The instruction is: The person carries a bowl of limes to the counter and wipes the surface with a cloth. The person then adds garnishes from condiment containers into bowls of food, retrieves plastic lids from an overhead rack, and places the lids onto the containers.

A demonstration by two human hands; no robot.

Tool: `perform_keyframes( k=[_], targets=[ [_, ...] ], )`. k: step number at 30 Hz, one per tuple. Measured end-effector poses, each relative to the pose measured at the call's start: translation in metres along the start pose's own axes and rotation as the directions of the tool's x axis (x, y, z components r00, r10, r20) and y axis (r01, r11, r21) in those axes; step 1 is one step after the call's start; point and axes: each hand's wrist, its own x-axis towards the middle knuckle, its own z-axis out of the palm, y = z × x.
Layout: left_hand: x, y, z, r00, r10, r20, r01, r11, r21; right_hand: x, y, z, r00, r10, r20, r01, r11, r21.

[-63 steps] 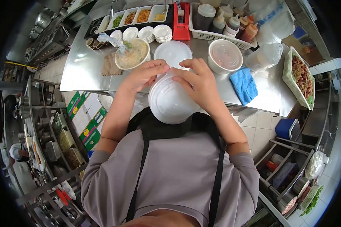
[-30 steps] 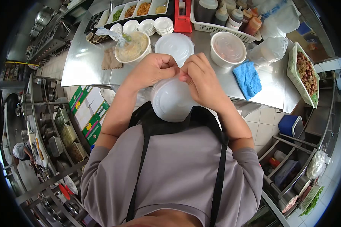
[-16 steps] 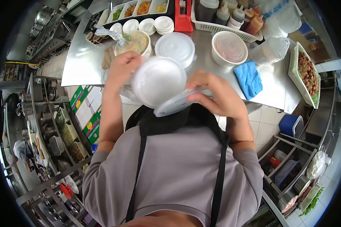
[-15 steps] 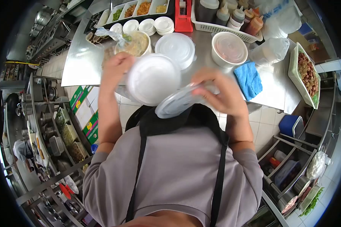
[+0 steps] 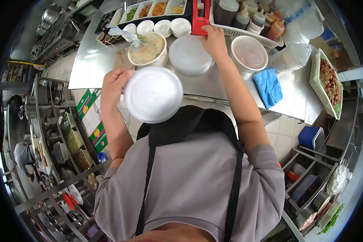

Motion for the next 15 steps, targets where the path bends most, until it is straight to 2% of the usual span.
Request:
perform_keyframes(
  k=[1, 2, 5, 7, 10, 13, 15],
  targets=[
    [0.001, 0.001, 0.007, 1.000, -0.010, 0.025, 0.010, 1.000, -0.008, 0.000, -0.006, -0.005, 0.991, -0.119, -0.065, 0.108, 0.984, -0.142],
    [0.003, -0.002, 0.012, 0.998, 0.017, 0.065, -0.016, 1.000, -0.009, 0.000, -0.016, -0.013, 0.992, -0.116, -0.051, 0.111, 0.989, -0.099],
    [0.011, -0.011, 0.027, 0.988, 0.057, 0.144, -0.052, 0.998, -0.039, -0.002, -0.076, -0.058, 0.984, -0.149, 0.102, 0.099, 0.919, 0.380],
    [0.014, -0.008, 0.035, 0.988, 0.029, 0.151, -0.016, 0.996, -0.085, -0.016, -0.113, -0.080, 0.895, -0.250, 0.370, -0.065, 0.748, 0.660],
    [0.017, -0.003, 0.035, 0.980, -0.021, 0.196, 0.028, 0.999, -0.037, -0.031, -0.133, -0.084, 0.835, -0.369, 0.408, 0.022, 0.763, 0.646],
    [0.022, -0.006, 0.033, 0.955, -0.118, 0.271, 0.155, 0.981, -0.120, -0.035, -0.131, -0.081, 0.858, -0.322, 0.399, 0.010, 0.789, 0.614],
    [0.027, -0.019, 0.035, 0.938, -0.122, 0.325, 0.204, 0.951, -0.233, -0.036, -0.130, -0.083, 0.861, -0.266, 0.434, -0.072, 0.780, 0.621]
  ],
)
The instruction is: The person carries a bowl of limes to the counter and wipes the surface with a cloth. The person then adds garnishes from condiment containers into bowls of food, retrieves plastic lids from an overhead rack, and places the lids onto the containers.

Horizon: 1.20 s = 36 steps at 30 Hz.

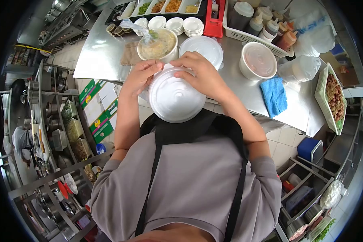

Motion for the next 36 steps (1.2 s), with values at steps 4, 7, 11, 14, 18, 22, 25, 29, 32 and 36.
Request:
perform_keyframes(
  k=[4, 7, 11, 14, 18, 22, 25, 29, 32, 36],
  targets=[
    [0.010, -0.009, -0.003, 0.995, -0.060, 0.081, 0.070, 0.990, -0.125, -0.004, -0.001, -0.003, 0.999, 0.041, -0.011, -0.042, 0.998, -0.044],
    [0.012, -0.007, 0.003, 0.994, -0.076, 0.073, 0.090, 0.975, -0.202, -0.008, -0.003, -0.004, 0.998, -0.024, -0.051, 0.016, 0.987, -0.162],
    [0.014, -0.007, 0.004, 0.993, -0.083, 0.080, 0.098, 0.973, -0.207, -0.011, -0.007, -0.003, 0.995, -0.068, -0.074, 0.046, 0.962, -0.269],
    [0.011, -0.001, 0.008, 0.994, -0.080, 0.073, 0.093, 0.975, -0.201, -0.012, -0.007, -0.002, 0.983, -0.153, -0.101, 0.109, 0.930, -0.350],
    [0.011, 0.003, 0.015, 0.996, -0.075, 0.046, 0.082, 0.982, -0.172, -0.013, -0.009, 0.000, 0.966, -0.233, -0.112, 0.172, 0.903, -0.394],
    [0.015, 0.001, 0.011, 0.995, -0.078, 0.067, 0.086, 0.988, -0.127, -0.009, -0.014, -0.005, 0.973, -0.206, -0.103, 0.173, 0.949, -0.264],
    [0.012, 0.007, 0.014, 0.998, -0.043, 0.049, 0.043, 0.999, 0.002, 0.000, -0.007, -0.010, 0.998, 0.039, -0.040, -0.037, 0.998, 0.051],
    [0.012, 0.022, 0.017, 0.997, 0.024, 0.078, -0.041, 0.971, 0.234, 0.006, 0.001, -0.003, 0.993, 0.103, -0.054, -0.094, 0.985, 0.142],
    [0.011, 0.028, 0.018, 0.991, 0.022, 0.131, -0.060, 0.953, 0.296, 0.005, -0.004, -0.002, 0.993, 0.096, -0.066, -0.083, 0.979, 0.185],
    [0.011, 0.028, 0.018, 0.993, 0.065, 0.096, -0.098, 0.912, 0.398, -0.004, -0.010, -0.007, 0.988, -0.119, -0.099, 0.141, 0.956, 0.258]
  ],
)
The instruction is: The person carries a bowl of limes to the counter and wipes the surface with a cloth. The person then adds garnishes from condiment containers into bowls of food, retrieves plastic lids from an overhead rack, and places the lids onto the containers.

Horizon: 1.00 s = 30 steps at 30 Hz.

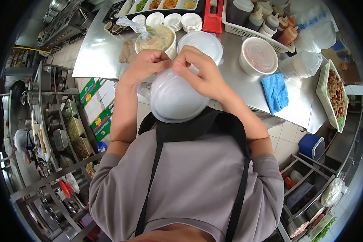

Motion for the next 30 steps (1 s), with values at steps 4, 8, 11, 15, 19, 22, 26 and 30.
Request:
perform_keyframes(
  k=[4, 8, 11, 15, 19, 22, 26, 30],
  targets=[
    [-0.001, -0.007, -0.007, 0.995, -0.082, -0.052, 0.085, 0.994, 0.063, -0.012, -0.027, -0.026, 0.983, -0.173, 0.067, 0.140, 0.929, 0.342],
    [-0.010, -0.018, -0.016, 0.994, -0.075, -0.075, 0.073, 0.997, -0.030, -0.017, -0.016, -0.065, 0.910, 0.105, -0.401, 0.038, 0.942, 0.333],
    [-0.016, -0.023, -0.019, 0.997, -0.071, -0.040, 0.064, 0.985, -0.161, 0.003, 0.032, -0.087, 0.733, 0.234, -0.638, -0.165, 0.972, 0.168],
    [-0.019, -0.025, -0.018, 0.998, -0.057, -0.004, 0.054, 0.965, -0.257, 0.016, 0.097, -0.081, 0.706, 0.353, -0.613, -0.459, 0.888, -0.018],
    [-0.022, -0.025, -0.017, 0.998, -0.063, 0.027, 0.069, 0.945, -0.320, 0.028, 0.138, -0.062, 0.786, 0.096, -0.611, -0.440, 0.781, -0.443],
    [-0.022, -0.027, -0.015, 0.998, -0.032, 0.052, 0.049, 0.933, -0.357, 0.031, 0.154, -0.060, 0.835, -0.050, -0.548, -0.409, 0.610, -0.679],
    [-0.024, -0.022, -0.014, 0.998, -0.039, 0.053, 0.056, 0.927, -0.372, 0.039, 0.109, -0.055, 0.906, -0.211, -0.368, -0.203, 0.546, -0.813],
    [-0.025, -0.026, -0.013, 0.996, -0.084, 0.041, 0.093, 0.915, -0.392, 0.012, 0.026, -0.016, 0.999, 0.010, -0.041, -0.023, 0.942, -0.336]
  ],
)
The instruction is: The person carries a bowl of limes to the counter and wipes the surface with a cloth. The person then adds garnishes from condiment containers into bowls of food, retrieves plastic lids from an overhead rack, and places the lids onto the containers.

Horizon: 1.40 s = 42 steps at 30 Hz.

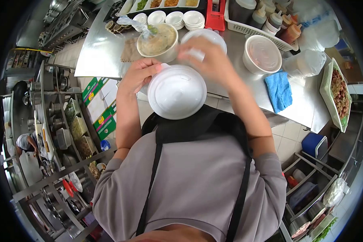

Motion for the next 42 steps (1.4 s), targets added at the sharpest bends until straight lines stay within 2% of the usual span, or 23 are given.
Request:
perform_keyframes(
  k=[1, 2, 4, 7, 10, 16, 25, 28, 31, 34, 40, 41, 42],
  targets=[
    [0.002, 0.000, 0.001, 1.000, -0.011, -0.016, 0.010, 1.000, -0.005, -0.008, -0.019, 0.005, 0.995, -0.039, 0.090, 0.036, 0.999, 0.040],
    [0.002, 0.000, 0.001, 1.000, -0.009, -0.016, 0.009, 1.000, -0.013, -0.013, -0.032, 0.010, 0.991, 0.033, 0.132, -0.035, 0.999, 0.013],
    [0.003, -0.004, 0.000, 1.000, -0.011, -0.012, 0.011, 1.000, -0.027, -0.020, -0.036, 0.019, 0.997, 0.053, 0.064, -0.051, 0.998, -0.034],
    [0.004, -0.005, 0.000, 1.000, -0.009, 0.009, 0.010, 0.999, -0.033, -0.020, -0.034, 0.022, 1.000, -0.025, -0.002, 0.025, 0.998, -0.053],
    [0.003, -0.002, 0.005, 1.000, -0.029, -0.003, 0.029, 0.999, -0.023, -0.020, -0.038, 0.020, 1.000, -0.002, 0.024, 0.003, 0.998, -0.061],
    [0.011, -0.010, 0.001, 0.999, -0.035, 0.024, 0.035, 0.999, -0.012, -0.026, -0.040, 0.020, 0.994, -0.111, -0.009, 0.106, 0.964, -0.245],
    [0.008, -0.001, 0.006, 0.999, -0.031, 0.035, 0.032, 0.999, -0.040, -0.030, -0.044, 0.018, 0.987, -0.160, -0.016, 0.151, 0.955, -0.255],
    [0.003, 0.006, 0.013, 1.000, -0.008, 0.017, 0.008, 1.000, -0.012, -0.027, -0.046, 0.016, 0.995, -0.097, -0.016, 0.092, 0.977, -0.191],
    [0.005, 0.007, 0.015, 1.000, 0.001, 0.022, -0.002, 0.998, 0.057, -0.017, -0.050, 0.013, 0.998, 0.059, 0.021, -0.059, 0.998, 0.004],
    [0.008, 0.006, 0.015, 0.995, 0.048, 0.085, -0.054, 0.996, 0.066, -0.013, -0.044, 0.016, 0.995, 0.091, 0.029, -0.093, 0.988, 0.124],
    [0.004, 0.006, 0.027, 0.992, 0.120, 0.028, -0.123, 0.967, 0.223, -0.020, -0.057, 0.017, 1.000, -0.010, 0.021, 0.011, 0.999, -0.046],
    [0.002, 0.006, 0.031, 0.991, 0.134, 0.005, -0.132, 0.968, 0.213, -0.022, -0.058, 0.015, 0.999, -0.027, 0.036, 0.029, 0.999, -0.042],
    [0.004, 0.005, 0.032, 0.987, 0.150, -0.055, -0.128, 0.948, 0.291, -0.024, -0.058, 0.013, 0.998, -0.046, 0.051, 0.048, 0.998, -0.038]
  ],
)
